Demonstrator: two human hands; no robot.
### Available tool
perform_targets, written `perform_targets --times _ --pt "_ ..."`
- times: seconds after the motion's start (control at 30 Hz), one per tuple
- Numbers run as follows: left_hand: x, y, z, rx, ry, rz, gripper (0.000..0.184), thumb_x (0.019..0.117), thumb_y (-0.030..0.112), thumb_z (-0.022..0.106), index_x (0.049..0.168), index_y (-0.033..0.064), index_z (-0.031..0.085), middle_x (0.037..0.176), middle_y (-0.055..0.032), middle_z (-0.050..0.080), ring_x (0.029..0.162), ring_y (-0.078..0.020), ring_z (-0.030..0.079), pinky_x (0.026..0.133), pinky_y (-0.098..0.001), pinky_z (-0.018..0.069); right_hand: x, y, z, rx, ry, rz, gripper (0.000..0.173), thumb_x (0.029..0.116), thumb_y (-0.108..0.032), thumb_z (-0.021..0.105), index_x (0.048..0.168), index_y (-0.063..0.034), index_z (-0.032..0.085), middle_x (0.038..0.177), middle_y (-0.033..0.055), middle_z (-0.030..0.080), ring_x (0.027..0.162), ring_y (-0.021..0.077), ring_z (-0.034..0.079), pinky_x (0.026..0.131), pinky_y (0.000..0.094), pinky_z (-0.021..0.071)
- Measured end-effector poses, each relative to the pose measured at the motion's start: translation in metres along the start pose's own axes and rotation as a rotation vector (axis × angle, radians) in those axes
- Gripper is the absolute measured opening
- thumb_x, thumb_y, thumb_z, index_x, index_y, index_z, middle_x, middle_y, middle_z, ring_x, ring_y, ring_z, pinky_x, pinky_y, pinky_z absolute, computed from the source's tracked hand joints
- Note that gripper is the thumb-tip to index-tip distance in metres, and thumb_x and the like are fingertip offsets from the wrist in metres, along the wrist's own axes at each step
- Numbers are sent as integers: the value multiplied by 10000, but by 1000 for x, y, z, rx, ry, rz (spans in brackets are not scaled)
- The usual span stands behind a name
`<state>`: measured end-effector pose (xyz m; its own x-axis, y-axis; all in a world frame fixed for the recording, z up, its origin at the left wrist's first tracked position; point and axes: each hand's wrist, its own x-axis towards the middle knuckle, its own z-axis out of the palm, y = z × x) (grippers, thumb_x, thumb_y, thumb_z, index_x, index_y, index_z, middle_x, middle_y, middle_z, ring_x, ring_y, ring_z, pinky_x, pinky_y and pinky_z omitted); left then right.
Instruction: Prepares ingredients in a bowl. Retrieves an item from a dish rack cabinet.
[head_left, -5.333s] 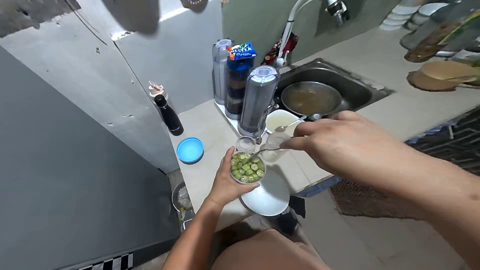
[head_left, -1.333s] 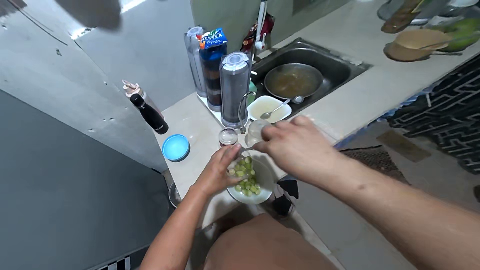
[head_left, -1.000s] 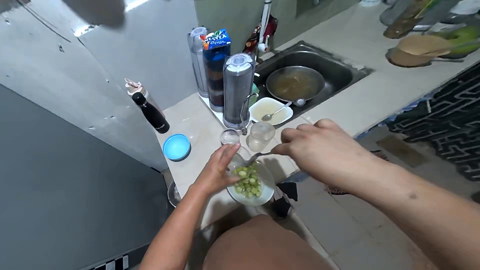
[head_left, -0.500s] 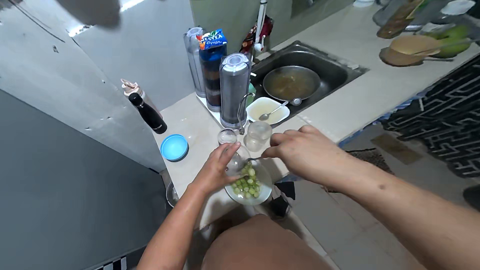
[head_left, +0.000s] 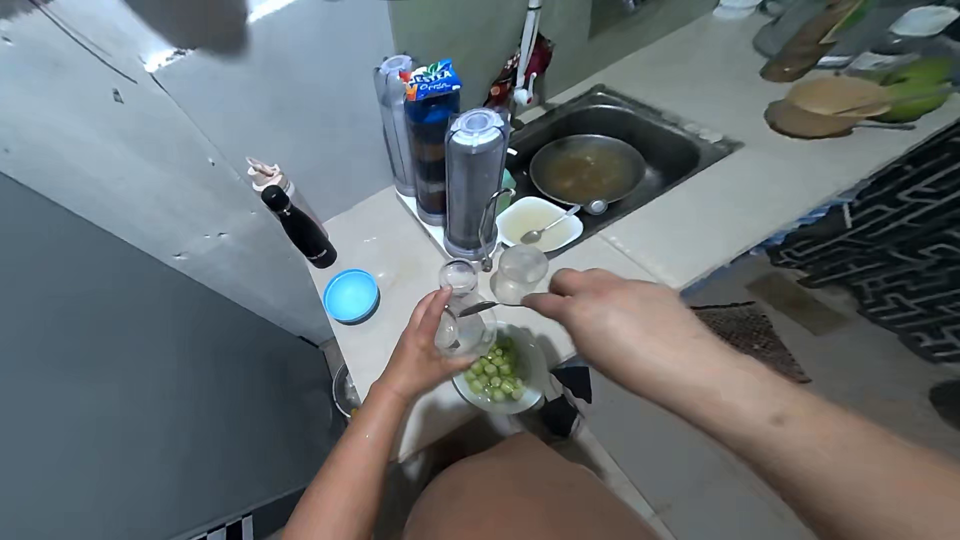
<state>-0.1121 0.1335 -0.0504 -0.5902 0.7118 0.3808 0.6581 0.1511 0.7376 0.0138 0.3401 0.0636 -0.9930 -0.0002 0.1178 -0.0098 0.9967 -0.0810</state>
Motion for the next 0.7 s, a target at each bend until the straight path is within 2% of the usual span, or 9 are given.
perform_targets --times 0.07,0.13,0.2,0.27,0.3,0.37,0.47,0.57,0.7 --pt "-2 3 3 -3 10 41 1037 602 97 962 1478 -50 426 1469 -287 467 1292 -346 566 1058 -460 496 11 -26 10 -16 -45 59 219 853 89 697 1003 -57 764 930 182 673 830 407 682 555 522 534" --pt "-1 7 6 11 12 88 982 614 104 955 1453 -48 467 1442 -288 491 1283 -361 570 1045 -476 506 23 -47 19 -9 -206 142 157 890 62 661 978 -29 753 970 192 676 861 404 682 597 521 542" --pt "0 11 8 34 8 107 959 630 128 950 1455 -22 484 1429 -276 508 1281 -368 568 1042 -486 506 34 -52 21 31 -418 195 190 954 3 610 1068 -56 750 1064 181 685 917 385 693 684 529 563" --pt "1 12 6 39 8 99 958 631 144 955 1454 -9 489 1430 -265 515 1290 -369 563 1051 -490 501 36 -39 23 146 -491 216 192 1004 -103 599 1144 -110 731 1061 165 703 949 384 697 749 571 559" --pt "0 12 4 28 20 91 967 626 137 957 1453 -19 480 1434 -264 511 1295 -362 561 1054 -485 499 35 -28 24 226 -482 230 174 1009 -148 621 1146 -129 728 1023 158 715 948 384 696 770 597 551" --pt "-3 13 -1 -5 51 52 997 617 107 959 1462 -45 452 1451 -273 492 1306 -356 552 1063 -478 489 28 -7 25 378 -401 235 131 991 -178 675 1097 -137 739 880 127 719 825 338 697 725 591 552" --pt "-6 10 -5 -92 104 -43 1124 611 96 964 1543 -3 343 1489 -250 468 1316 -304 554 1078 -446 486 16 13 16 552 -262 210 90 962 -146 728 1046 -120 749 766 55 678 673 204 643 642 465 544" --pt "-5 10 -9 -143 123 -104 1200 605 97 969 1575 21 267 1486 -231 476 1318 -279 550 1085 -431 480 9 17 -1 638 -165 219 89 946 -107 735 1031 -127 749 743 15 656 635 146 612 605 392 531" --pt "-5 15 -9 -146 125 -158 1224 597 93 975 1588 55 258 1499 -214 467 1273 -263 584 1044 -434 511 3 21 -21 611 -34 180 109 933 -117 732 1029 -166 748 746 -30 652 612 95 591 558 334 508"
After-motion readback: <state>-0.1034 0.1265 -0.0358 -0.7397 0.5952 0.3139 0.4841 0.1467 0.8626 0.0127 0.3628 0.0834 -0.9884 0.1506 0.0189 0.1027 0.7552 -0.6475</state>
